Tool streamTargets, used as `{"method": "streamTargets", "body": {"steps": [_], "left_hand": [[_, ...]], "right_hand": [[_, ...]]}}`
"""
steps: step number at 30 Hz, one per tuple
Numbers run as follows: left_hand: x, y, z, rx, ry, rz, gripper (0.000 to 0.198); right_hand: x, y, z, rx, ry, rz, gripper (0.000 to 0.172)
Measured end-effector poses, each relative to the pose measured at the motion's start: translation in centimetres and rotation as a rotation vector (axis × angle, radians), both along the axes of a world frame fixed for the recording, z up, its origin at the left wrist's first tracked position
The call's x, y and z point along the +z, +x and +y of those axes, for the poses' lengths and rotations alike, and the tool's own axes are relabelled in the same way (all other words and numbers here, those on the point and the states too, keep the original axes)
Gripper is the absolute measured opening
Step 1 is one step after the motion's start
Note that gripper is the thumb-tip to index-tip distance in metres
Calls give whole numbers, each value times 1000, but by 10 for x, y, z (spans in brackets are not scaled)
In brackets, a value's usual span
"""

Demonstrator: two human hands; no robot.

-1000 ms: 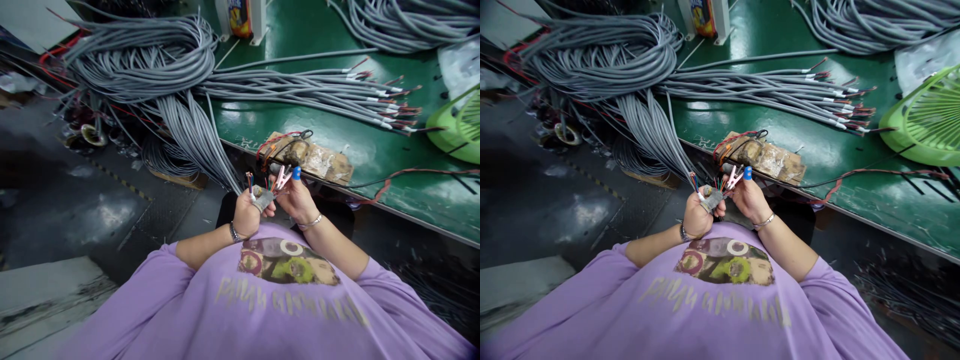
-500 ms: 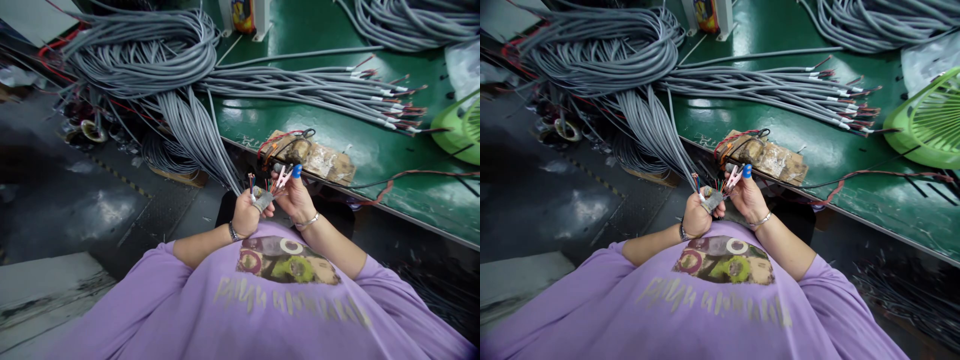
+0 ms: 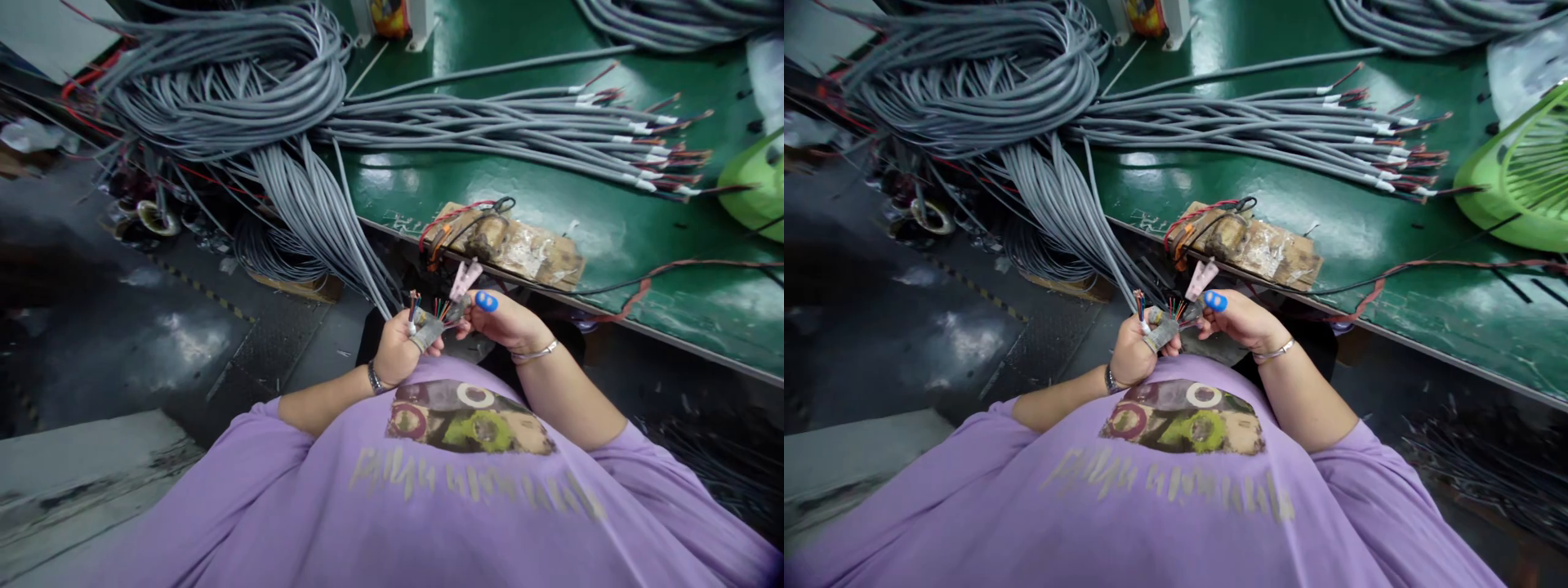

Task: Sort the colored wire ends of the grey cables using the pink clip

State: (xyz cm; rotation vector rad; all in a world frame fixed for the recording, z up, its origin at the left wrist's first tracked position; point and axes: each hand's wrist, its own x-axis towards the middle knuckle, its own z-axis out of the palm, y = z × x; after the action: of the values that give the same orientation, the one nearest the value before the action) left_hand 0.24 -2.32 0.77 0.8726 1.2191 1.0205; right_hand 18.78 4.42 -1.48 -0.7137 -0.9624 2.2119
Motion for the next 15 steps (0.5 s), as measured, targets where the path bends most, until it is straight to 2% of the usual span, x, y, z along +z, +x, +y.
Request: {"method": "streamTargets", "body": {"steps": [5, 9, 12, 15], "left_hand": [[3, 2, 2, -86, -16, 54, 40], [7, 3, 6, -276, -96, 84, 37], [8, 2, 9, -400, -154, 107, 35], [3, 1, 9, -311, -132, 68, 38]], "right_hand": [[9, 3, 0, -36, 134, -83, 26], [16, -4, -3, -41, 224, -139, 18], [17, -7, -6, -58, 278, -166, 20], [11, -1, -6, -145, 223, -166, 27]]}}
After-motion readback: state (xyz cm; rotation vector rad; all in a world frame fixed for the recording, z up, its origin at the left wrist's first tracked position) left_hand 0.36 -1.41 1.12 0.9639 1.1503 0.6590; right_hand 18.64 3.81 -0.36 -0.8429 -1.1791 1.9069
